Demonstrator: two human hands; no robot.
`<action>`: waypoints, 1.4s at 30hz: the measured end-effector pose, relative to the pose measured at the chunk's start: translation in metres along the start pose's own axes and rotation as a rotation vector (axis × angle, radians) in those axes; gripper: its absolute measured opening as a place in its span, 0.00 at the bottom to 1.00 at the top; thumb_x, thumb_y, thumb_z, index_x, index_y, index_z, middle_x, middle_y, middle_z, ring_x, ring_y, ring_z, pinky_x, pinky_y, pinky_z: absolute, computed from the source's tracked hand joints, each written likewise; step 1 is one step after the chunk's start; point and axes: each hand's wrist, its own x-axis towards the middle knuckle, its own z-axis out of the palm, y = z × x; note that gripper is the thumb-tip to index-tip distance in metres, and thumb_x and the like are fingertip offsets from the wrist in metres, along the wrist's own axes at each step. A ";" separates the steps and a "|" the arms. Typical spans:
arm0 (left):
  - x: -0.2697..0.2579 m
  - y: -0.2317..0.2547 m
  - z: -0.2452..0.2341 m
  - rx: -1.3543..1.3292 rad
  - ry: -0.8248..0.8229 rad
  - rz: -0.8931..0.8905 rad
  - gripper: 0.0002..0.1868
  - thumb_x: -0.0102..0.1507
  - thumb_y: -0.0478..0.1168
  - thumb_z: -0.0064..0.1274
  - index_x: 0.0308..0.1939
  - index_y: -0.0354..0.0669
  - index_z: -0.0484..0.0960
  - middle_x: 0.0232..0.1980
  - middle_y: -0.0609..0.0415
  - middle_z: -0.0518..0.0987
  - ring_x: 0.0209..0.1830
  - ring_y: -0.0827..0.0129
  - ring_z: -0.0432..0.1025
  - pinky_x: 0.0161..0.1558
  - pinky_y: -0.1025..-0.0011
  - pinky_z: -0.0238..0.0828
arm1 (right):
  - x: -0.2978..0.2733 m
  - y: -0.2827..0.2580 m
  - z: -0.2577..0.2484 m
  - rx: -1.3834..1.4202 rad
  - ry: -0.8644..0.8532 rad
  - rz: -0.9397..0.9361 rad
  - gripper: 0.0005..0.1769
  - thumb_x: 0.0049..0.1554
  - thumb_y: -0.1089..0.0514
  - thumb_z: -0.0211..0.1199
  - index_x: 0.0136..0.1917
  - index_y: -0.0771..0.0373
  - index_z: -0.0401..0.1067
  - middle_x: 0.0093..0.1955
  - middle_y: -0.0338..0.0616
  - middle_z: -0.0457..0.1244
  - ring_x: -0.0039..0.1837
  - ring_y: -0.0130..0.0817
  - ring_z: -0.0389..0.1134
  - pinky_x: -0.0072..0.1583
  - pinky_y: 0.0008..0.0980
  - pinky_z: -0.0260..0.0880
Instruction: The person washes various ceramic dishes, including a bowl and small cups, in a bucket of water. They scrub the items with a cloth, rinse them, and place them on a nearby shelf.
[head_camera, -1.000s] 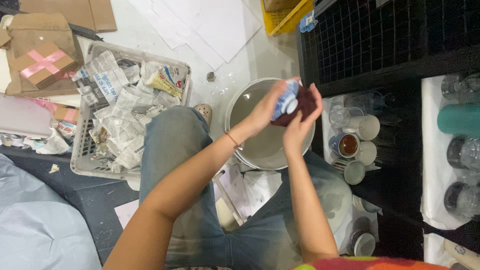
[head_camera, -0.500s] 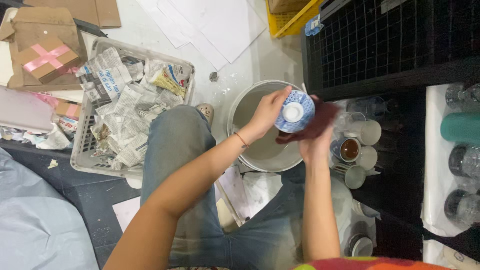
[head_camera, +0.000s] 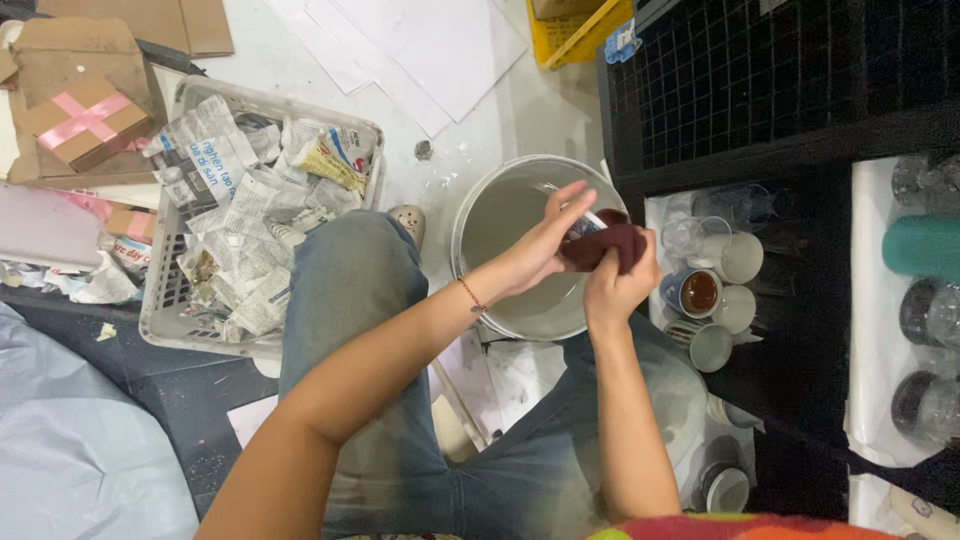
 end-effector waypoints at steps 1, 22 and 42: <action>-0.003 -0.001 0.001 -0.019 0.030 -0.033 0.43 0.64 0.63 0.45 0.77 0.61 0.43 0.73 0.49 0.56 0.68 0.60 0.67 0.63 0.44 0.71 | -0.003 0.007 0.002 0.030 0.002 0.038 0.07 0.58 0.72 0.53 0.50 0.70 0.68 0.42 0.46 0.67 0.46 0.38 0.72 0.52 0.36 0.71; -0.005 0.019 0.007 -0.358 -0.221 0.072 0.40 0.68 0.61 0.37 0.82 0.54 0.52 0.72 0.43 0.67 0.66 0.56 0.69 0.70 0.53 0.62 | 0.049 -0.061 -0.054 1.474 0.035 0.590 0.24 0.68 0.44 0.46 0.64 0.62 0.70 0.69 0.47 0.62 0.70 0.41 0.64 0.79 0.45 0.57; -0.005 -0.005 -0.009 -0.465 -0.371 -0.008 0.22 0.69 0.49 0.49 0.57 0.33 0.78 0.56 0.40 0.79 0.59 0.58 0.75 0.61 0.63 0.72 | 0.008 -0.081 -0.010 -0.242 -0.326 -0.382 0.24 0.40 0.66 0.65 0.52 0.62 0.68 0.53 0.52 0.61 0.56 0.54 0.66 0.65 0.51 0.67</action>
